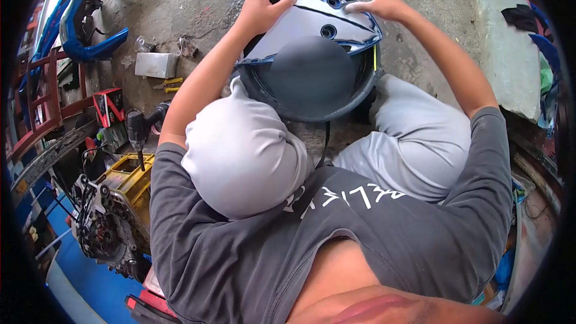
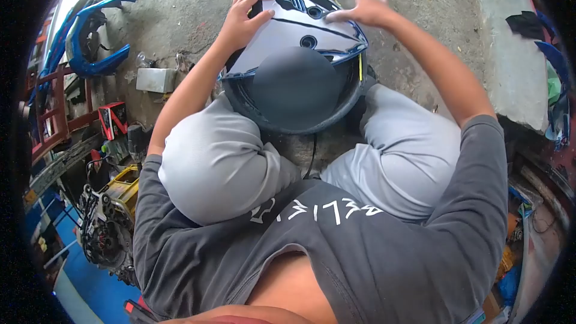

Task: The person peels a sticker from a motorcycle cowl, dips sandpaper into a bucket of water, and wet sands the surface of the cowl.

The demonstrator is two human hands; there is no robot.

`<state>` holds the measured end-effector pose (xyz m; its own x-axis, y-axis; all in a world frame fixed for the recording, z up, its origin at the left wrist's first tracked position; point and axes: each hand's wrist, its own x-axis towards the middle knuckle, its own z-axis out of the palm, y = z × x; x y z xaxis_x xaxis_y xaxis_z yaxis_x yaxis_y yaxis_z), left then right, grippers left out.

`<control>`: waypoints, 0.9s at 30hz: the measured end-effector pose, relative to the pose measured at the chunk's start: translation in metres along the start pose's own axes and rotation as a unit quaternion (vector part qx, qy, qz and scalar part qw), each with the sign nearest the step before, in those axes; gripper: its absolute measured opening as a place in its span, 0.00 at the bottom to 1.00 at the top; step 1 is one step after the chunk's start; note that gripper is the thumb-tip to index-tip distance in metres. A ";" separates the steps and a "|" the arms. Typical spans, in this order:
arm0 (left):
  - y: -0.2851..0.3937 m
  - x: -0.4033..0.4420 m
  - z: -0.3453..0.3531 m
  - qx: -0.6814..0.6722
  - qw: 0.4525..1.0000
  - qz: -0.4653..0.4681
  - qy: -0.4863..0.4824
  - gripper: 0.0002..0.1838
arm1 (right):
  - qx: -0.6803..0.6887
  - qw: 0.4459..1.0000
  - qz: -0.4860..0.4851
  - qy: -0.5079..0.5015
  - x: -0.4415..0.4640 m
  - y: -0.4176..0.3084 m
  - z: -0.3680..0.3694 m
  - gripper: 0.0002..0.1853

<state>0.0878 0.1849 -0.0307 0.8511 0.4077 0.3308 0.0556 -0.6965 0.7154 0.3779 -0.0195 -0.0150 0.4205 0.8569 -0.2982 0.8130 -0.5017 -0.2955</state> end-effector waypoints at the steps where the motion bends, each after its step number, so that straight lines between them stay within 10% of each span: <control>1: -0.001 0.001 0.000 0.002 1.000 0.005 -0.004 0.22 | 0.000 1.000 0.007 0.006 -0.001 0.007 -0.003 0.76; 5: -0.002 0.004 -0.001 0.008 1.000 0.015 -0.010 0.22 | -0.016 0.998 -0.040 0.055 -0.040 -0.038 -0.019 0.58; 6: -0.003 0.004 0.000 0.011 1.000 0.015 -0.012 0.22 | 0.016 0.997 -0.015 -0.075 -0.018 -0.038 -0.017 0.76; 12: -0.004 0.004 -0.004 0.052 0.997 0.034 -0.034 0.22 | -0.010 0.991 -0.126 -0.041 -0.040 -0.092 -0.001 0.68; 23: 0.033 0.011 -0.014 0.267 0.957 0.038 -0.108 0.26 | 0.110 0.994 0.021 -0.001 -0.033 -0.014 0.005 0.72; 27: 0.038 0.015 -0.018 0.291 0.945 0.048 -0.138 0.27 | 0.020 0.993 -0.118 0.001 -0.061 -0.062 -0.020 0.69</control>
<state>0.0932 0.1754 0.0128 0.9662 0.2124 0.1457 0.1809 -0.9622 0.2034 0.3101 -0.0383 0.0393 0.2214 0.9513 -0.2146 0.8724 -0.2915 -0.3924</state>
